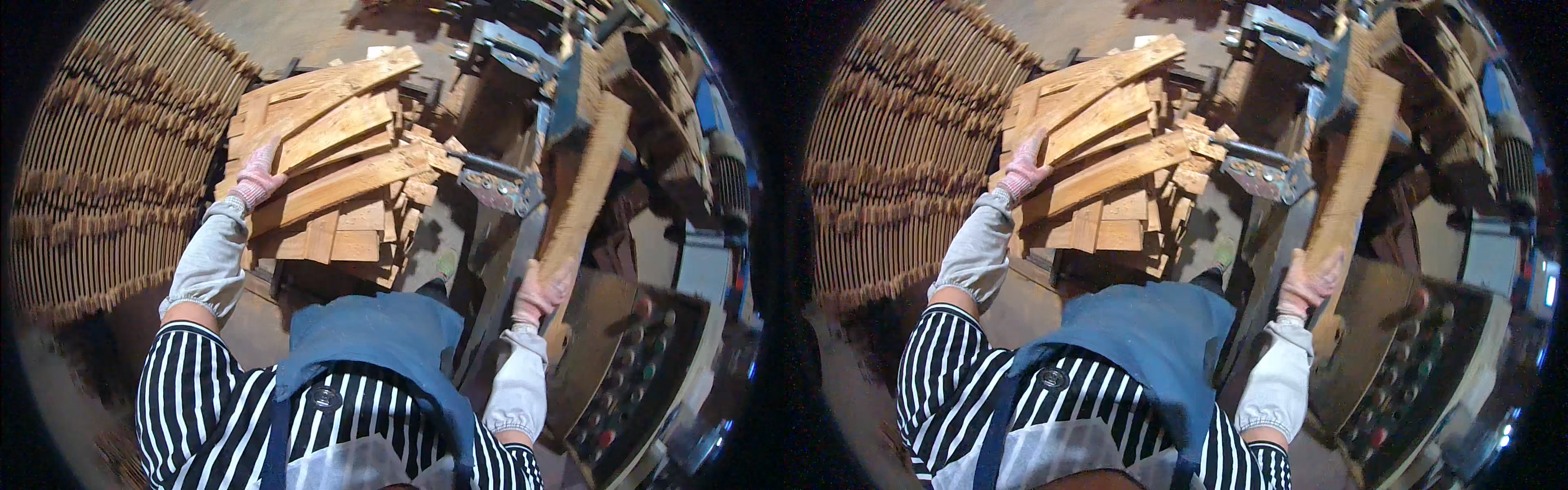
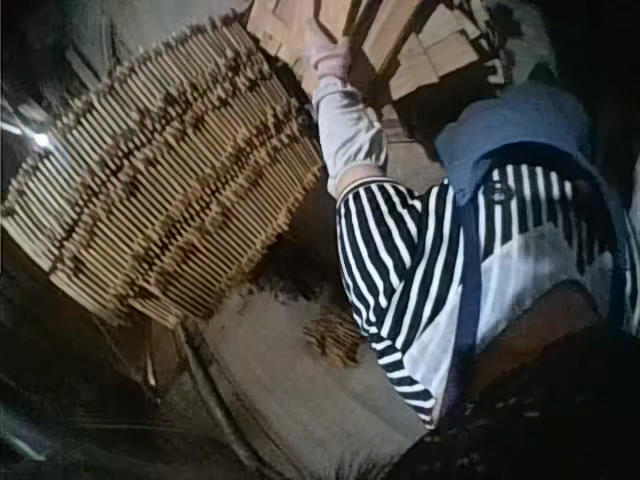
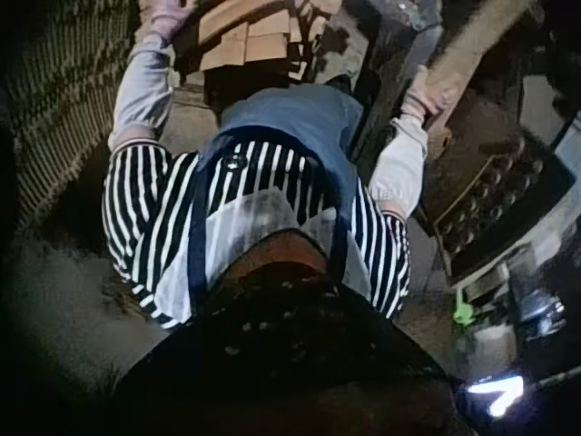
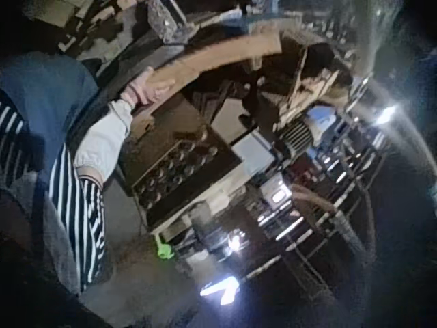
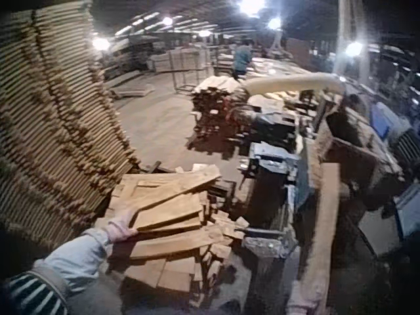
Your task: The person repeatedly picks up wooden planks from a stack and feeds them into a woodworking machine. They use both hands to guide the wood through the machinery and then place the processed pieces onto a growing pile on the machine's table.
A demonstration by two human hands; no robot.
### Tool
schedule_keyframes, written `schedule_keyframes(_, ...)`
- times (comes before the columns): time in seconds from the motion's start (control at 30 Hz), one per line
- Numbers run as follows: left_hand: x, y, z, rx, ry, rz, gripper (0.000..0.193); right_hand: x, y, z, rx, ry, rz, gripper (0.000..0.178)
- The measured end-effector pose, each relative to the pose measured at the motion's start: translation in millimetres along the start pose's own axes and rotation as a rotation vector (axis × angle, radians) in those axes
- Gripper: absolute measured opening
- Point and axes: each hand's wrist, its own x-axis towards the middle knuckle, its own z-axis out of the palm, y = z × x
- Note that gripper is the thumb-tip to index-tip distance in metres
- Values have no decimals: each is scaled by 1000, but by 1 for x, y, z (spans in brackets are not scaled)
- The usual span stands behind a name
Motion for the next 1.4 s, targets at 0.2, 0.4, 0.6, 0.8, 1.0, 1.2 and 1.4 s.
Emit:
schedule_keyframes(0.2,5,46,-30,190,-207,42,118,-206,64,-83,-155,-236,16,99)
schedule_keyframes(0.4,1,43,-18,217,-192,-88,119,-273,84,-129,-231,-282,-27,83)
schedule_keyframes(0.6,-20,101,-55,-329,-146,-214,111,-132,66,-80,-178,-239,-183,70)
schedule_keyframes(0.8,-18,217,-75,-961,-101,-72,97,-3,45,-3,-199,-264,-234,68)
schedule_keyframes(1.0,3,356,-27,-1402,-63,154,106,51,-35,-3,555,-580,-240,78)
schedule_keyframes(1.2,-35,461,36,-1619,-171,423,112,-26,-133,-116,1375,-714,43,109)
schedule_keyframes(1.4,61,300,11,-787,294,247,81,-201,32,-150,30,-419,255,104)
